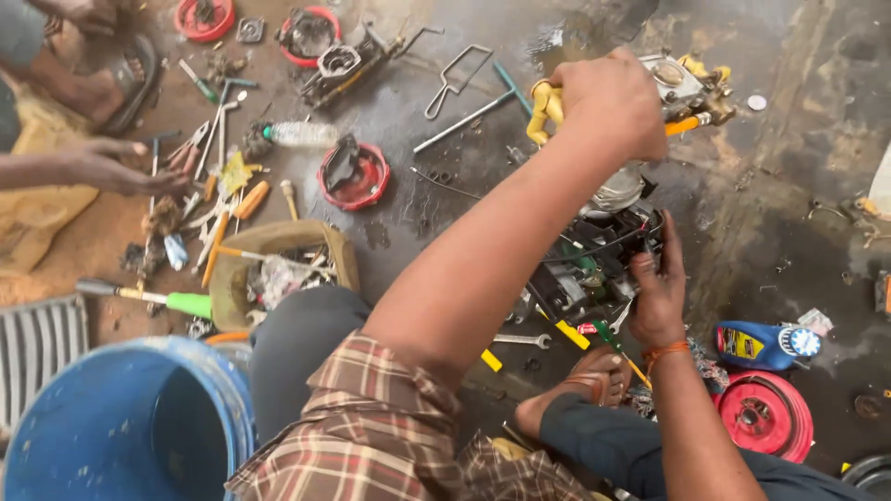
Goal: The recorder is repairing and reassembling a small engine, likely from a handheld sprayer or trimmer, in a workshop environment.
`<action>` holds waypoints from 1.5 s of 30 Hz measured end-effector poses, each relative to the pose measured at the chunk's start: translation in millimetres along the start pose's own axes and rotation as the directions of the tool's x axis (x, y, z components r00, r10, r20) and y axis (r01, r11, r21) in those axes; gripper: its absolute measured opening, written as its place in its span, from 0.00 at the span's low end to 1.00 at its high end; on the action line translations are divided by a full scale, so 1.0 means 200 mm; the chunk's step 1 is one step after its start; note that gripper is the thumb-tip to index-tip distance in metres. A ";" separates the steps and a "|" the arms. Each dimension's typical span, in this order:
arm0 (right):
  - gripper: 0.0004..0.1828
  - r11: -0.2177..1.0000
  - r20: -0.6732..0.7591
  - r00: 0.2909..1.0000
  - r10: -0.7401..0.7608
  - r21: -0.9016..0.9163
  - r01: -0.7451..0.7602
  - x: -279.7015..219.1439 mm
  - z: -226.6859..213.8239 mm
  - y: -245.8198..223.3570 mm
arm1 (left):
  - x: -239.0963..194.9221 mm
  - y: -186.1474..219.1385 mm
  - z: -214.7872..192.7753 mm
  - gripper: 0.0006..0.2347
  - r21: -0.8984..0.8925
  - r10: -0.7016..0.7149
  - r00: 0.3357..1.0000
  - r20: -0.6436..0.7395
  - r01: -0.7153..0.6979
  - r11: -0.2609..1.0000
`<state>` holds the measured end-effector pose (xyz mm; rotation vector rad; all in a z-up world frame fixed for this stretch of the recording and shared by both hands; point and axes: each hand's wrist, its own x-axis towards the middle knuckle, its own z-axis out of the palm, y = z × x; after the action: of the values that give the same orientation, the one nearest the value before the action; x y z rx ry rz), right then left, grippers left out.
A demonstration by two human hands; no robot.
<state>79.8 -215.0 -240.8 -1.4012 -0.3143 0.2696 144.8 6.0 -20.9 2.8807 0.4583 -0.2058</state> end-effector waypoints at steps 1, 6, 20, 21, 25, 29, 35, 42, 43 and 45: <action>0.55 0.998 -0.029 0.998 0.048 0.053 -0.047 0.02 -0.02 0.02 | 0.03 0.02 -0.01 0.37 0.049 0.053 0.998 0.046 -0.055 0.997; 0.56 0.981 -0.061 0.990 0.127 0.159 -0.116 0.04 0.03 -0.07 | 0.17 0.08 0.05 0.25 0.106 0.107 0.989 0.099 -0.117 0.987; 0.39 0.946 -0.242 0.923 0.301 0.201 -0.255 0.06 0.11 -0.02 | 0.11 -0.03 0.04 0.09 -0.024 0.333 0.922 -0.197 -0.344 0.939; 0.39 0.946 -0.236 0.925 0.297 0.206 -0.252 0.07 0.15 -0.08 | 0.12 -0.03 0.00 0.09 -0.017 0.330 0.922 -0.201 -0.340 0.940; 0.37 0.857 -0.166 0.865 0.473 0.315 -0.408 0.03 0.17 -0.13 | 0.10 -0.02 -0.11 0.10 0.040 0.291 0.957 0.002 -0.291 0.956; 0.33 0.755 -0.186 0.739 0.648 0.285 -0.590 0.00 0.18 -0.09 | 0.12 -0.04 -0.08 0.18 0.121 0.235 0.964 0.122 -0.249 0.961; 0.32 0.729 -0.109 0.728 0.677 0.236 -0.642 -0.03 0.06 0.00 | 0.09 -0.12 0.05 0.25 0.104 0.190 0.958 0.217 -0.216 0.971; 0.38 0.758 -0.120 0.750 0.650 0.029 -0.652 0.03 -0.03 0.08 | 0.06 -0.11 0.04 0.25 0.141 0.195 0.953 0.230 -0.231 0.963; 0.39 0.734 -0.142 0.727 0.672 -0.006 -0.679 0.05 -0.01 0.05 | 0.06 -0.12 0.05 0.26 0.159 0.207 0.946 0.251 -0.252 0.955; 0.40 0.700 -0.169 0.696 0.698 -0.040 -0.713 0.05 0.02 0.01 | 0.04 -0.15 0.07 0.27 0.171 0.221 0.934 0.280 -0.275 0.946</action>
<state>87.2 -208.3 -242.1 -1.5901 0.3681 0.7985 141.5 33.2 -41.9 3.0147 0.0207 -0.6094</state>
